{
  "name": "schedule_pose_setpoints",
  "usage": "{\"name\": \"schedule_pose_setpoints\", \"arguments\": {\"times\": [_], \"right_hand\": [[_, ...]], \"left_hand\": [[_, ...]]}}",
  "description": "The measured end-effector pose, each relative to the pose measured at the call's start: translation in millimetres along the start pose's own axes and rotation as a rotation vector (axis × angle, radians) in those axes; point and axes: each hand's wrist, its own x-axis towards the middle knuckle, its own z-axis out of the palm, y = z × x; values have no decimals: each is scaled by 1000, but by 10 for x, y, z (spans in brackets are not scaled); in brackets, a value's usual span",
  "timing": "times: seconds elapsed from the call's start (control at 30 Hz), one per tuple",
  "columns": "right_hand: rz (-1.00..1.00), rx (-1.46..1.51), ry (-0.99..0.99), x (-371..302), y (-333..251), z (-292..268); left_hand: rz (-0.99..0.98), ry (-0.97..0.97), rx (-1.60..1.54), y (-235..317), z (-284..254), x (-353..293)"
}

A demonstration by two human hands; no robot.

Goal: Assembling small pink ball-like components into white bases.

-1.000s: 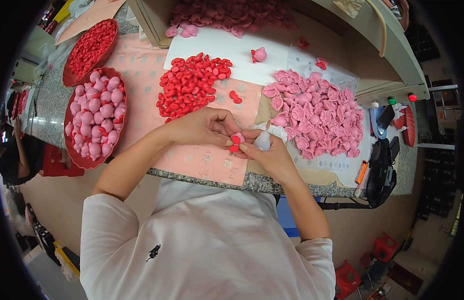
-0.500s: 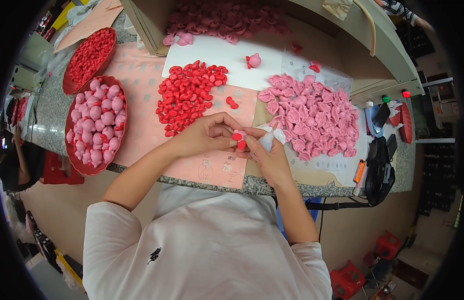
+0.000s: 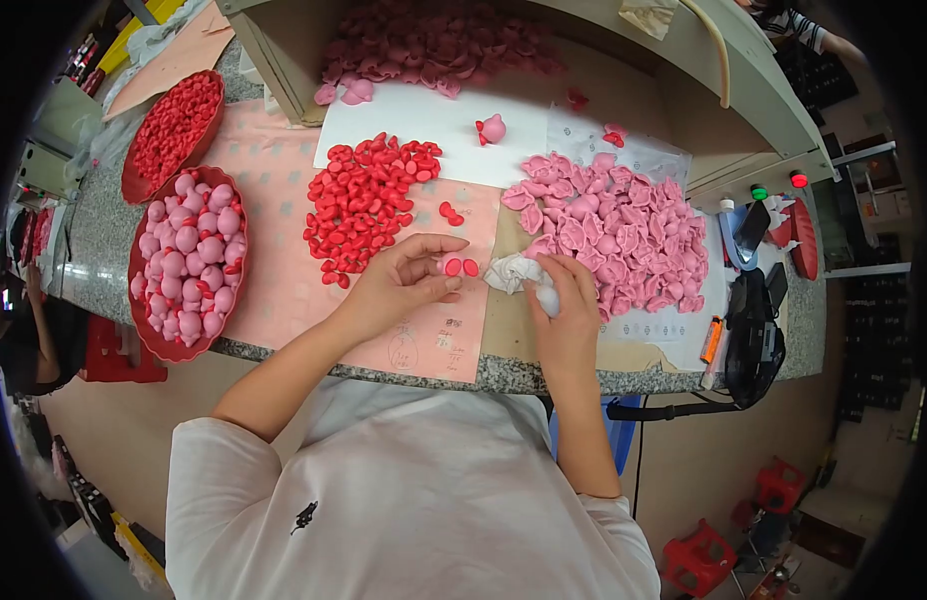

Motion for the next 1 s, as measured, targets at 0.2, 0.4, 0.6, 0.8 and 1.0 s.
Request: {"name": "schedule_pose_setpoints", "arguments": {"times": [0.2,0.4,0.6,0.8,1.0], "right_hand": [[1,-22,40,0,49,-107],[-12,114,-38,4,-306,59],[27,291,-130,113,-397,287],[365,479,-415,284,-448,312],[305,358,-126,-5,-607,336]], "left_hand": [[32,2,8,-52,66,-6],[117,20,14,-190,88,-30],[163,90,173,-173,51,-65],[194,124,386,1,-30,-126],[400,269,636,428,-227,-702]]}}
